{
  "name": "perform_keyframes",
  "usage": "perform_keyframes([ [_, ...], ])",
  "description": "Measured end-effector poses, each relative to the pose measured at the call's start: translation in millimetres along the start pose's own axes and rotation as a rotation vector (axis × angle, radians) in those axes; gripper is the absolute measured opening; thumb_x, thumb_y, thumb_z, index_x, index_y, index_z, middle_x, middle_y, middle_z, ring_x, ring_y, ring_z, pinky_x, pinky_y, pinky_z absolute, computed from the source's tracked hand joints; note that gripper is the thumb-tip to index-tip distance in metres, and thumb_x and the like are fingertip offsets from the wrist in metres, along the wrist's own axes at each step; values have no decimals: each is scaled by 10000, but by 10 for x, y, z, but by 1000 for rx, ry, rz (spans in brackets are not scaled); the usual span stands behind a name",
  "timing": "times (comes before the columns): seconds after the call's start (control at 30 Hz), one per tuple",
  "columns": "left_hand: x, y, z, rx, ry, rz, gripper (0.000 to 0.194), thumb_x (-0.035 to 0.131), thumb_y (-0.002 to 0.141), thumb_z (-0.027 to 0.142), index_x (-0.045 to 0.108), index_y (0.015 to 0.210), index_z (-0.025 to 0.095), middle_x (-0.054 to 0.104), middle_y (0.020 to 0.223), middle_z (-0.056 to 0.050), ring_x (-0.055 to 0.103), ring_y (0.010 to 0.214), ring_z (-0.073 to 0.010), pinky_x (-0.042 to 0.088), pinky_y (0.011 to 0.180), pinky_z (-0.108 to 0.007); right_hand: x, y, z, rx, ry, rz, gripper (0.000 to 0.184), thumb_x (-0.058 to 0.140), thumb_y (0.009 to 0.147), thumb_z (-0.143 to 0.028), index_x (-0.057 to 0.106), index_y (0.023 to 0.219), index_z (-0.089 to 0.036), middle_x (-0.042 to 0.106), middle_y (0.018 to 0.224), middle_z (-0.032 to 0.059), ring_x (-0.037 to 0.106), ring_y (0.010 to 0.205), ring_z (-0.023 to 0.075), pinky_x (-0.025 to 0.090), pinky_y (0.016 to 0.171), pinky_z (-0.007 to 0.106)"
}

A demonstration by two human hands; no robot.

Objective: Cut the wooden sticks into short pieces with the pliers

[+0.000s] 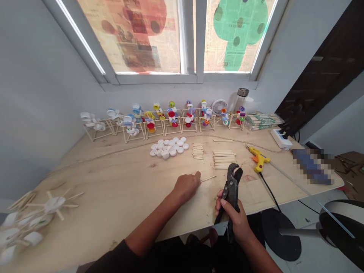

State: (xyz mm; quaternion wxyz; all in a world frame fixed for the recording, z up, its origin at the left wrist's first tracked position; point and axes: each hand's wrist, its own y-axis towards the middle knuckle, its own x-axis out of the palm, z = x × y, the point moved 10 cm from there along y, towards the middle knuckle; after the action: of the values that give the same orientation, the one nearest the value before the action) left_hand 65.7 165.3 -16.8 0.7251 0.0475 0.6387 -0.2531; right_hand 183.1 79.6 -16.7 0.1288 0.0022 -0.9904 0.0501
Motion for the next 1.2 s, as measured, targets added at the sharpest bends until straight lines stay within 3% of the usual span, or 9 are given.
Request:
perform_keyframes([
  [0.2, -34, -68, -78, -6, -59, 4, 195, 408, 830, 296, 531, 942, 196, 646, 839, -101, 605, 770, -247, 381, 622, -302, 18, 0, 2, 12, 22, -2, 208, 544, 809, -347, 518, 927, -177, 545, 666, -6, 517, 591, 145, 403, 584, 297],
  [0.47, -134, -109, -2, -38, -120, 135, 215, 352, 871, 291, 547, 864, 200, 588, 954, -56, 557, 862, -177, 379, 659, -262, -13, 9, 18, 16, 38, 2, 201, 560, 794, -338, 541, 922, -185, 552, 665, -8, 527, 597, 147, 415, 596, 298],
  [0.63, -106, -98, 72, -63, -128, 184, 159, 384, 854, 249, 532, 869, 190, 553, 979, -69, 525, 909, -190, 388, 720, -286, -13, -1, 9, 16, 40, -2, 203, 557, 795, -339, 540, 922, -182, 556, 676, -2, 535, 602, 153, 425, 588, 304],
  [0.9, -94, -40, 94, -58, -242, 165, 98, 422, 811, 167, 517, 828, 155, 570, 925, -109, 520, 926, -230, 391, 772, -340, -23, 0, 12, 15, 46, -1, 223, 572, 782, -349, 540, 925, -180, 561, 674, -6, 540, 599, 151, 432, 590, 300],
  [1.07, -104, -205, 100, 26, -477, 114, 157, 377, 850, 243, 506, 807, 164, 613, 828, -42, 555, 764, -144, 419, 660, -247, -30, 11, -28, 23, -8, 36, 219, 568, 786, -342, 542, 928, -177, 572, 678, -8, 540, 608, 149, 429, 609, 296],
  [1.2, 30, -388, 202, 130, -1121, -96, 199, 399, 845, 325, 465, 779, 150, 618, 711, -27, 511, 559, -92, 379, 508, -203, 23, 80, -155, -11, -106, 58, 220, 574, 777, -315, 543, 940, -170, 577, 657, -13, 536, 617, 149, 421, 616, 288],
])
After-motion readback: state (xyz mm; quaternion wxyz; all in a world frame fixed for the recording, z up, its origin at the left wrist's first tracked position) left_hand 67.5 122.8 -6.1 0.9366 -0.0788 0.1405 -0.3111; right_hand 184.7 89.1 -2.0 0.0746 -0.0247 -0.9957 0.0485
